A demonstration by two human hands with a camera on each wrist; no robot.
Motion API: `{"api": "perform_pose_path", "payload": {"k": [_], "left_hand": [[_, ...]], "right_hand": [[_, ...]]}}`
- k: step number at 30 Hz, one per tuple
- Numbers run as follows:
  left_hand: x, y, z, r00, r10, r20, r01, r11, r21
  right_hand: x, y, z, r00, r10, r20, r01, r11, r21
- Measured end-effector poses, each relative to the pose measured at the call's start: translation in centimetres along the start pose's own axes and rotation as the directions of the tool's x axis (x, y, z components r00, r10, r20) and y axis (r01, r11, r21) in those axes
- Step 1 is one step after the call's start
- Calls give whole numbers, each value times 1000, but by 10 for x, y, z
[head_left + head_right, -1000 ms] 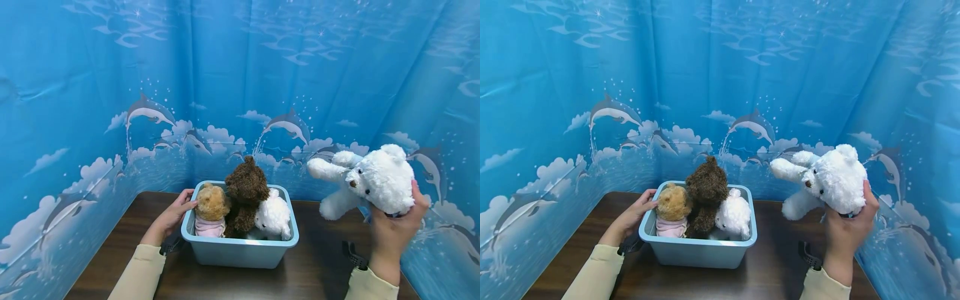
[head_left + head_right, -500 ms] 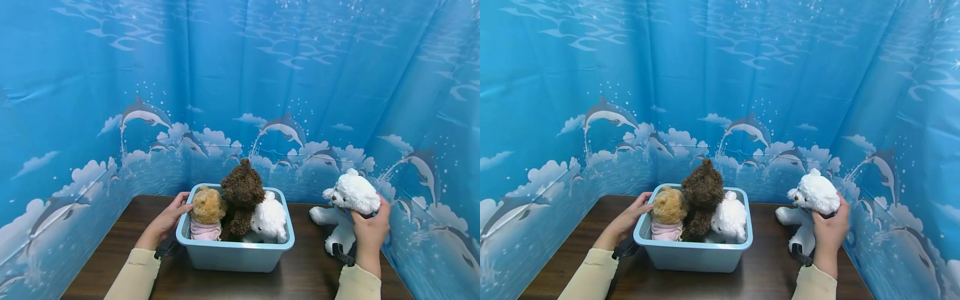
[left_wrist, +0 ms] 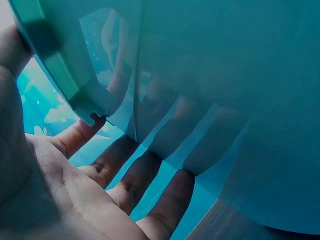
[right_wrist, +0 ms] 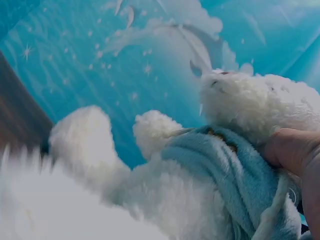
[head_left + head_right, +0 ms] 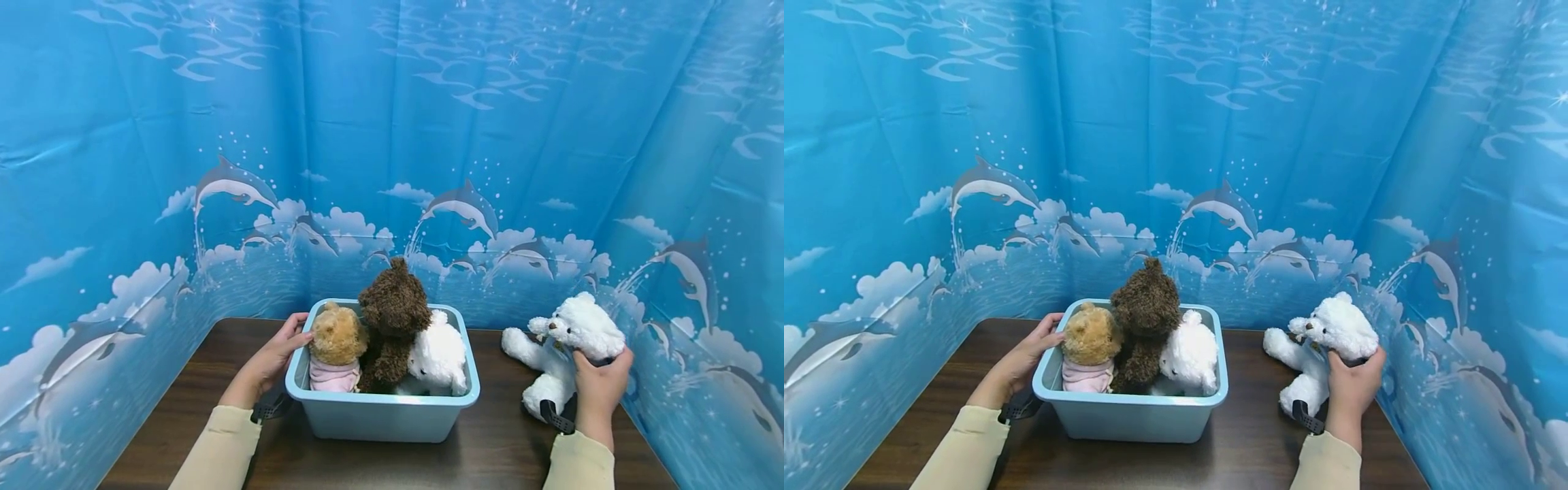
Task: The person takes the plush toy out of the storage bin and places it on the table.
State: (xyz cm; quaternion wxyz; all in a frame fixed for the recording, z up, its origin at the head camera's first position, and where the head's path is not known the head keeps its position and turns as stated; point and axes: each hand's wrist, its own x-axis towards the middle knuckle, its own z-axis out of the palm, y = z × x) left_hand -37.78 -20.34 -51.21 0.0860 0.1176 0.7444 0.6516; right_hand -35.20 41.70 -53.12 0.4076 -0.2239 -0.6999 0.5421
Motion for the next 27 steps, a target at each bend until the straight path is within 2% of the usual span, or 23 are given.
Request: {"api": "perform_pose_path", "payload": {"k": [6, 14, 18, 21, 24, 27], "left_hand": [[0, 0, 1, 1000, 3, -1, -3, 1000, 6], [1, -1, 0, 1000, -9, -7, 9, 1000, 3], [0, -2, -1, 1000, -7, -5, 7, 1000, -5], [0, -2, -1, 1000, 5, 6, -5, 1000, -3], [0, -2, -1, 1000, 10, 13, -10, 1000, -7], [0, 0, -1, 1000, 12, 23, -12, 1000, -7]], "right_hand": [[5, 18, -7, 994, 108, -21, -107, 993, 52], [9, 20, -13, 973, 230, 7, -230, 970, 73], [9, 18, -15, 962, 266, 64, -267, 964, 2], [8, 17, -17, 942, 304, 145, -289, 950, -117], [6, 16, -19, 907, 367, 205, -329, 923, -198], [3, 17, -18, 876, 430, 219, -391, 899, -200]]}}
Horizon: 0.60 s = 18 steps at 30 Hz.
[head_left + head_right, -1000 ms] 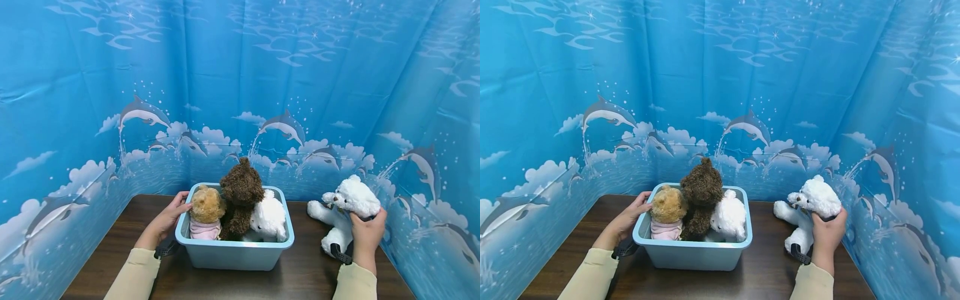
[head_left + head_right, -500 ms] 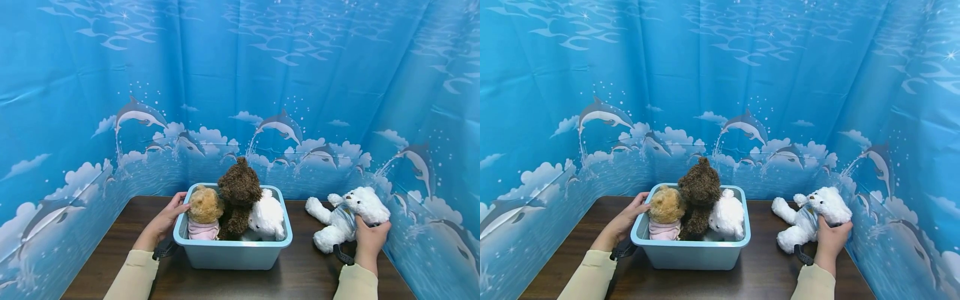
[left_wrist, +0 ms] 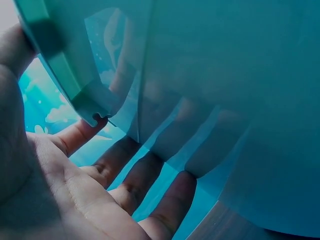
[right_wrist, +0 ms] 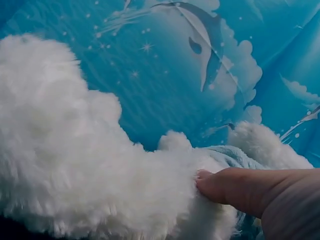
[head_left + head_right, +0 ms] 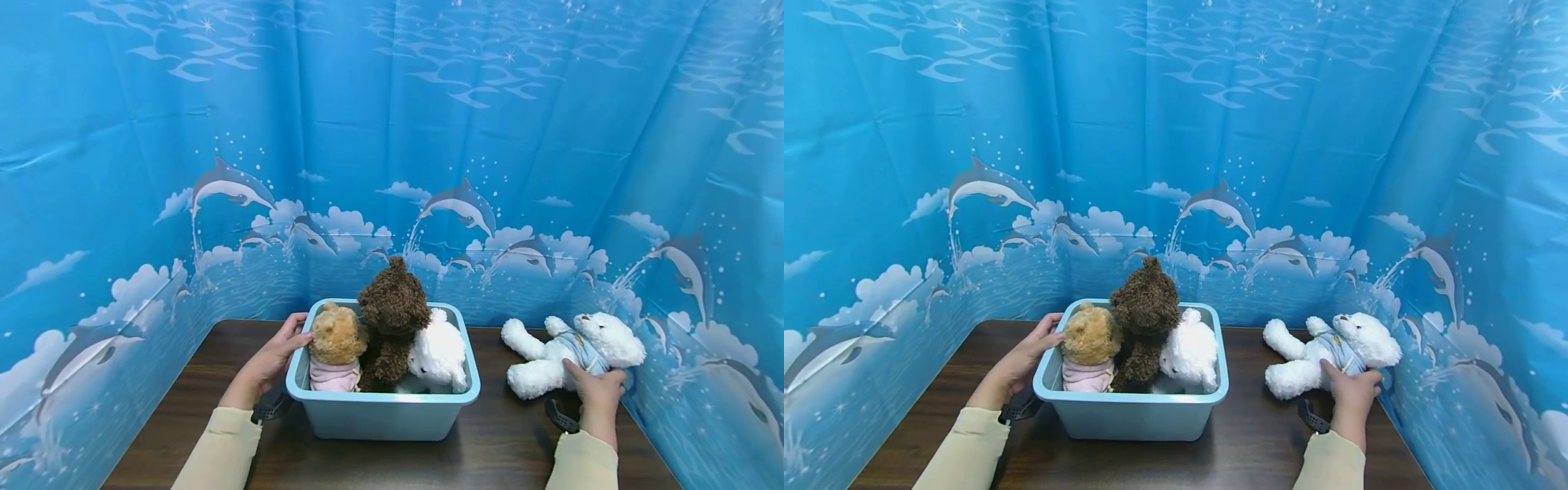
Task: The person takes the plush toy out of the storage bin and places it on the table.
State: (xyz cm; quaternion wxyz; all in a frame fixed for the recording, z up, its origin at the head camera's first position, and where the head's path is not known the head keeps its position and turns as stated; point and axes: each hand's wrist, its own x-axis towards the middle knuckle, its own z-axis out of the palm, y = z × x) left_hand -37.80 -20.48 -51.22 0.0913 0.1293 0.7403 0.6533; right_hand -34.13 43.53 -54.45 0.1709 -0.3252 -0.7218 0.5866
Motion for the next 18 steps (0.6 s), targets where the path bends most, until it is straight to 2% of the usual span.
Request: {"api": "perform_pose_path", "payload": {"k": [4, 9, 14, 18], "left_hand": [[-1, 0, 0, 1000, -9, -1, 9, 1000, -5], [-2, 3, 1, 1000, -14, -6, 14, 1000, -2], [-1, 2, 1, 1000, -14, -8, 13, 1000, -5], [-2, 2, 2, 1000, 6, 5, -6, 1000, -15]], "right_hand": [[0, 1, 3, 999, 36, -2, -36, 996, 79], [2, 5, 8, 999, 12, -36, -6, 986, 164], [0, 9, 13, 996, -22, -81, 38, 979, 200], [-3, 9, 14, 996, -21, -91, 38, 980, 193]]}}
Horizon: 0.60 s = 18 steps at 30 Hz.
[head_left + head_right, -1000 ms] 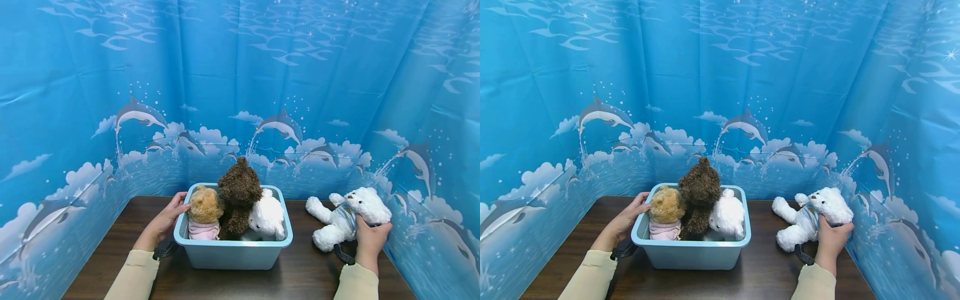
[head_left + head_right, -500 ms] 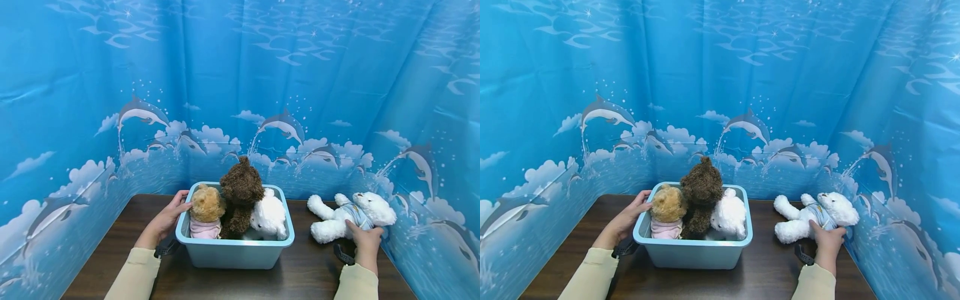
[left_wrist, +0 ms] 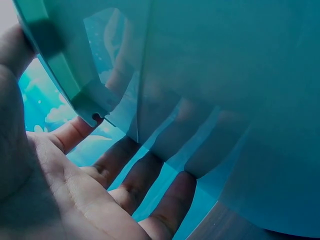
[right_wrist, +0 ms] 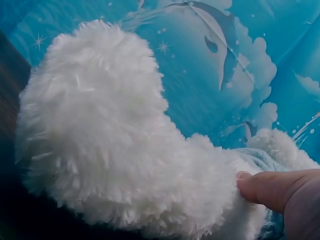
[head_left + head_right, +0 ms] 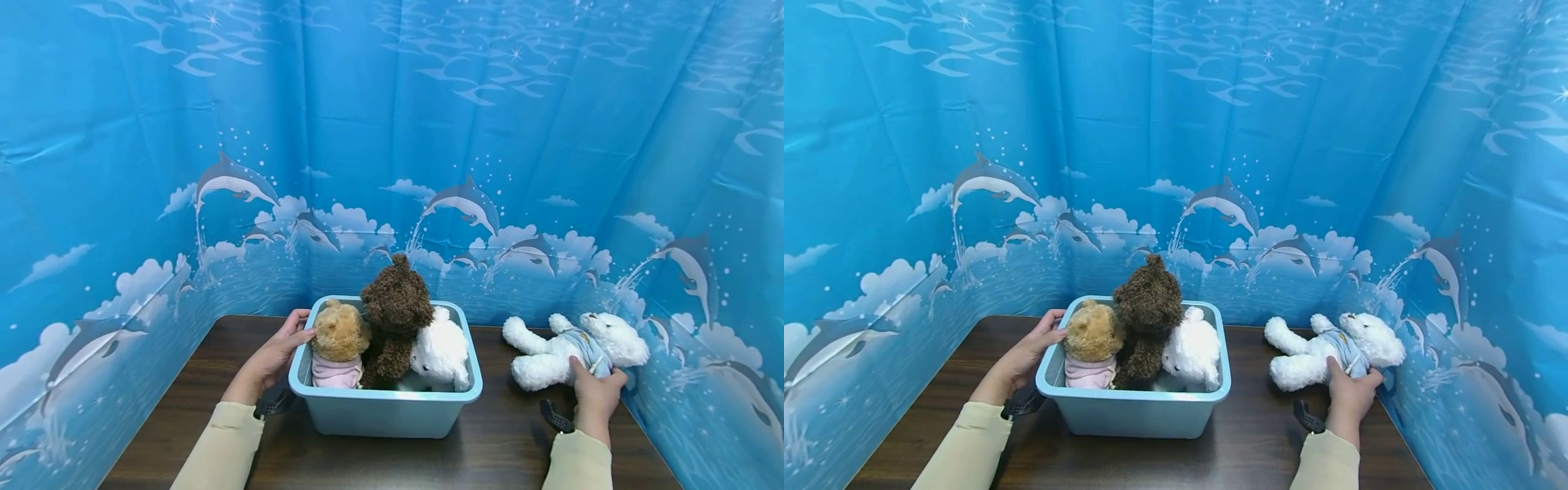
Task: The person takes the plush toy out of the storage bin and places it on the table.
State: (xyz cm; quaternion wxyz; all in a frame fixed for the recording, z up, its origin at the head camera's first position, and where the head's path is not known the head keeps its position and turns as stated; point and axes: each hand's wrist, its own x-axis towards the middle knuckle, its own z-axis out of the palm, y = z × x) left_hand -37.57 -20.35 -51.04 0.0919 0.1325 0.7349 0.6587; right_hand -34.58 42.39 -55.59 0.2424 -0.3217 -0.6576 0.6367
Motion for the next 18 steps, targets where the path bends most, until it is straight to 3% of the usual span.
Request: {"api": "perform_pose_path", "payload": {"k": [4, 10, 13, 18], "left_hand": [[0, 1, 0, 1000, 4, 5, -4, 1000, 1], [-1, 0, 0, 1000, -14, 8, 14, 1000, 10], [-2, 0, 0, 1000, -12, 6, 12, 1000, 18], [0, 0, -1, 1000, -10, -1, 10, 1000, 13]], "right_hand": [[-1, -4, -5, 1000, 7, -27, -8, 998, -66], [-2, -8, -10, 989, -87, -123, 68, 986, -152], [0, -6, -10, 988, -108, -108, 86, 978, -188], [4, -6, -8, 995, -68, -68, 55, 981, -185]]}}
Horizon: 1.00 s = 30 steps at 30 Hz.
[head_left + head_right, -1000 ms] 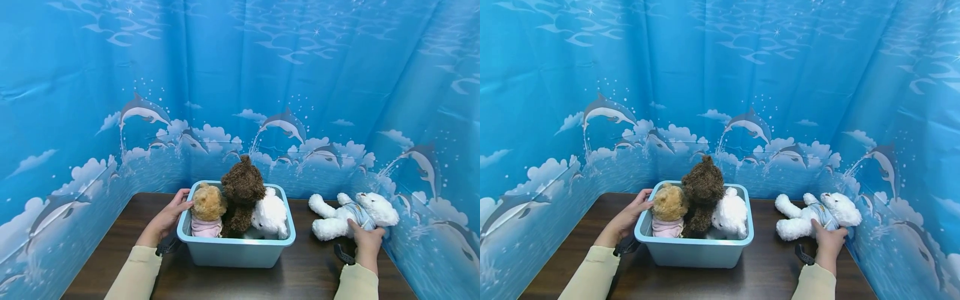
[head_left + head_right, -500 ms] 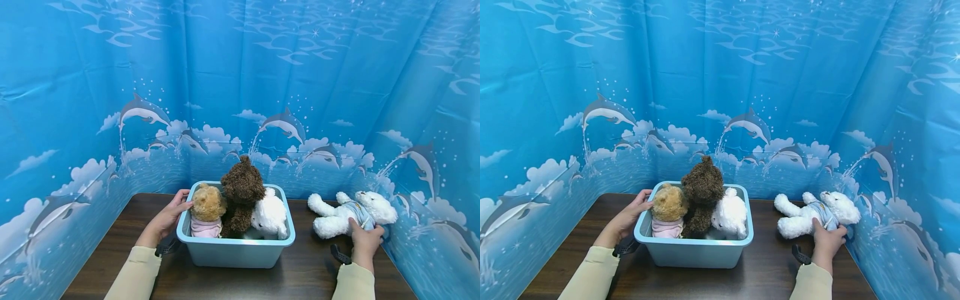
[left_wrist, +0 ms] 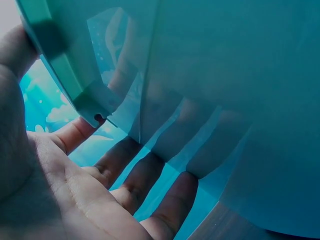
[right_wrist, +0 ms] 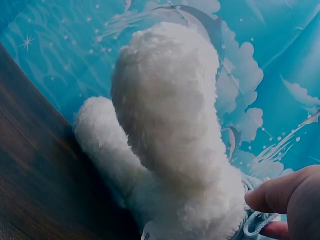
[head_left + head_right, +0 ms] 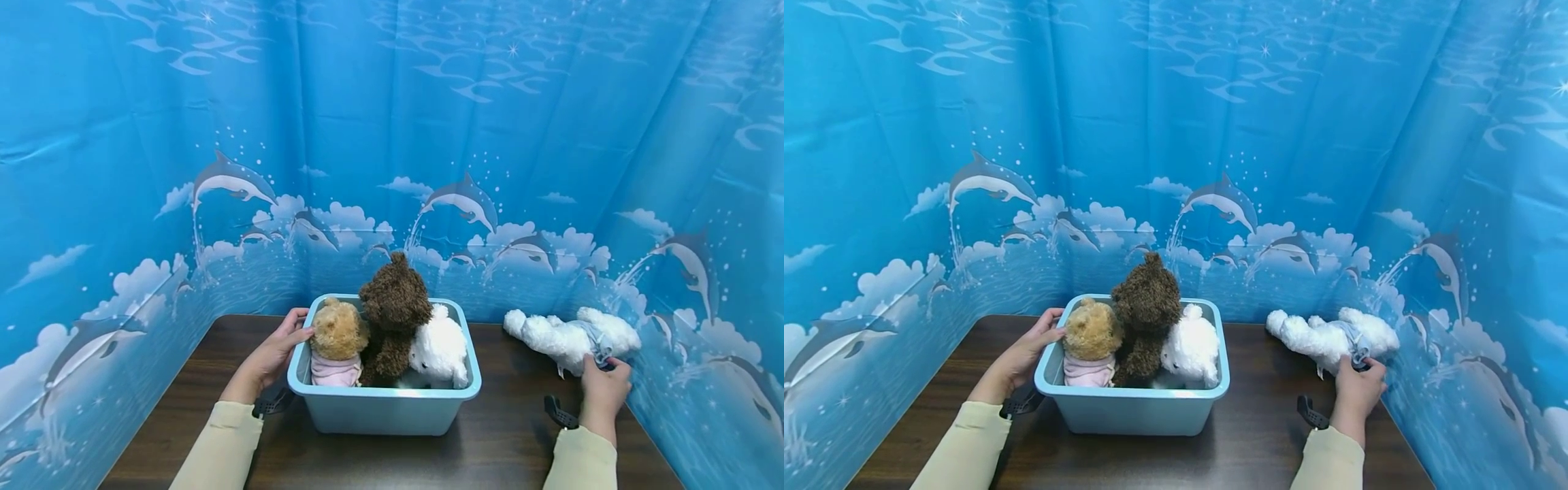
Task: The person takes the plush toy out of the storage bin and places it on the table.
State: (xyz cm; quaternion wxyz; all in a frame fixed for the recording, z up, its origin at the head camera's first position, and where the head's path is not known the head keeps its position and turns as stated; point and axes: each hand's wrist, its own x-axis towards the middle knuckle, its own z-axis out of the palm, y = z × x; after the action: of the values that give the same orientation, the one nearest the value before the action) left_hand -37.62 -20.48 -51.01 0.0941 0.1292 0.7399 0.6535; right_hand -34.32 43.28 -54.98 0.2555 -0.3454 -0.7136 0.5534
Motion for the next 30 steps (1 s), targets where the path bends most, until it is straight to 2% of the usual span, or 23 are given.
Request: {"api": "perform_pose_path", "payload": {"k": [7, 15, 18, 21, 24, 26, 28, 30], "left_hand": [[0, 1, -1, 1000, 2, 2, -2, 1000, 8], [-1, 1, 0, 1000, -6, 6, 6, 1000, 4], [-2, 0, 0, 1000, -7, 2, 7, 1000, -4], [-2, -1, 0, 1000, -3, 2, 3, 1000, -17], [-2, -2, 2, 1000, -1, 2, 1, 1000, -30], [-2, -1, 2, 1000, 0, 4, 0, 1000, -30], [-2, 1, 2, 1000, -4, 3, 5, 1000, -31], [-2, 2, 1, 1000, -9, 2, 9, 1000, -29]], "right_hand": [[0, -3, 1, 999, 48, 13, -48, 997, 52], [0, -10, -4, 999, 46, -21, -45, 997, 58], [-3, -22, -13, 999, 45, -30, -43, 997, 70], [-8, -45, -29, 999, 37, -20, -33, 985, 168], [-21, -76, -48, 1000, 2, 5, -4, 947, 321], [-35, -96, -61, 999, -40, -3, 37, 902, 430], [-53, -114, -73, 996, -77, -34, 83, 855, 512], [-72, -129, -80, 986, -131, -100, 164, 801, 576]]}}
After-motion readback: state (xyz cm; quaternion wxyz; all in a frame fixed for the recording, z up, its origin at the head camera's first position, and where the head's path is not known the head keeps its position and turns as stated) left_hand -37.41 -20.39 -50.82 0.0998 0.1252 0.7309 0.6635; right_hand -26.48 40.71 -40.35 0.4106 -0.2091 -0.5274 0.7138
